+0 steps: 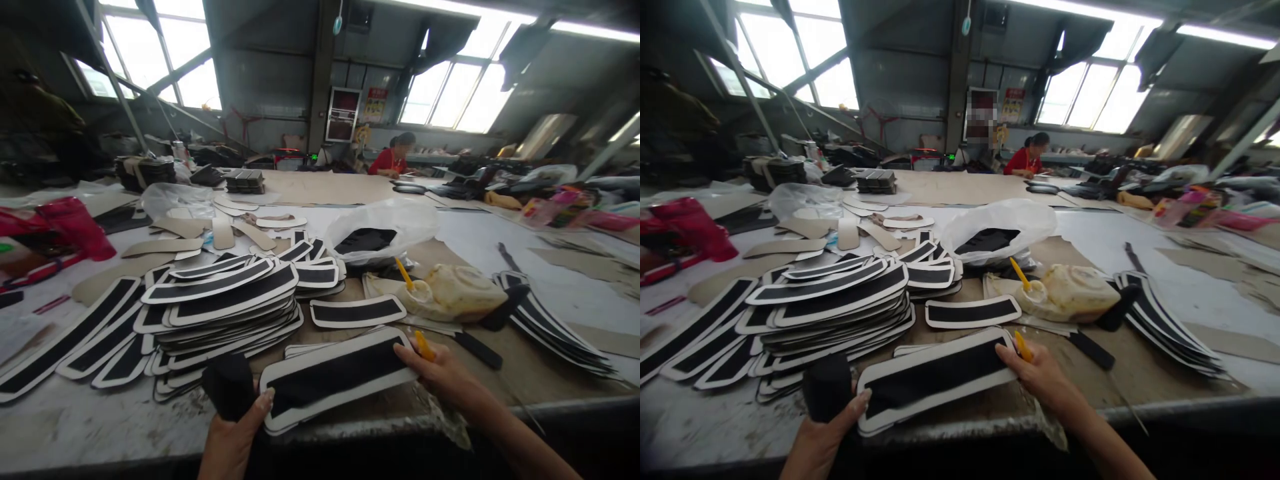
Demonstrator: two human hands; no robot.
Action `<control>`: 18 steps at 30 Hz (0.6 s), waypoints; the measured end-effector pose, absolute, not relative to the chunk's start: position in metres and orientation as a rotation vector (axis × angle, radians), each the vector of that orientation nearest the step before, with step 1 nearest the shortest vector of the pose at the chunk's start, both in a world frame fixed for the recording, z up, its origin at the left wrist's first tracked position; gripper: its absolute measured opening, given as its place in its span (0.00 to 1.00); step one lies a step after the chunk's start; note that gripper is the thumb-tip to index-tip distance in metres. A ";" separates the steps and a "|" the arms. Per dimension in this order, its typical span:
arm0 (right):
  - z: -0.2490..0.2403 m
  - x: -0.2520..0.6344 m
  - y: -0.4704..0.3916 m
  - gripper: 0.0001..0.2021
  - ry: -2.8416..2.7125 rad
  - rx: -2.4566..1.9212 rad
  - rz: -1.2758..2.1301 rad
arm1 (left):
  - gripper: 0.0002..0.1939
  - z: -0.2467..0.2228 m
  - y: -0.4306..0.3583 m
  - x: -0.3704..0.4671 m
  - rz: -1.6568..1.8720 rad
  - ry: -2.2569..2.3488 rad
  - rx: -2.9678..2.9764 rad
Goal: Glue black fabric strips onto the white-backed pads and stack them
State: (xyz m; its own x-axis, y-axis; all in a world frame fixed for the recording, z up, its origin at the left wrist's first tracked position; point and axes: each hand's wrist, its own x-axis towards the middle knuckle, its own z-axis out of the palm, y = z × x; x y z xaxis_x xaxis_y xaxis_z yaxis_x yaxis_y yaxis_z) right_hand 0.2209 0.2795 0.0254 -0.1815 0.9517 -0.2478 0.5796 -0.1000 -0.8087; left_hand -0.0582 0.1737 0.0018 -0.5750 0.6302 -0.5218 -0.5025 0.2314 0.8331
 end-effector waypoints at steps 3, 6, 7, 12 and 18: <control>0.028 0.220 0.276 0.18 -1.870 -1.736 0.905 | 0.23 0.003 0.173 -0.055 1.545 1.606 0.170; 0.029 0.219 0.275 0.19 -1.868 -1.808 0.707 | 0.22 0.002 0.172 -0.053 1.521 1.632 0.237; 0.028 0.219 0.275 0.19 -1.865 -1.823 0.688 | 0.21 0.001 0.172 -0.053 1.516 1.634 0.252; 0.018 0.217 0.279 0.17 -1.914 -1.781 0.567 | 0.22 -0.008 0.174 -0.050 1.492 1.702 0.255; 0.008 0.214 0.281 0.18 -1.953 -1.603 0.319 | 0.18 -0.010 0.178 -0.050 1.362 1.885 0.428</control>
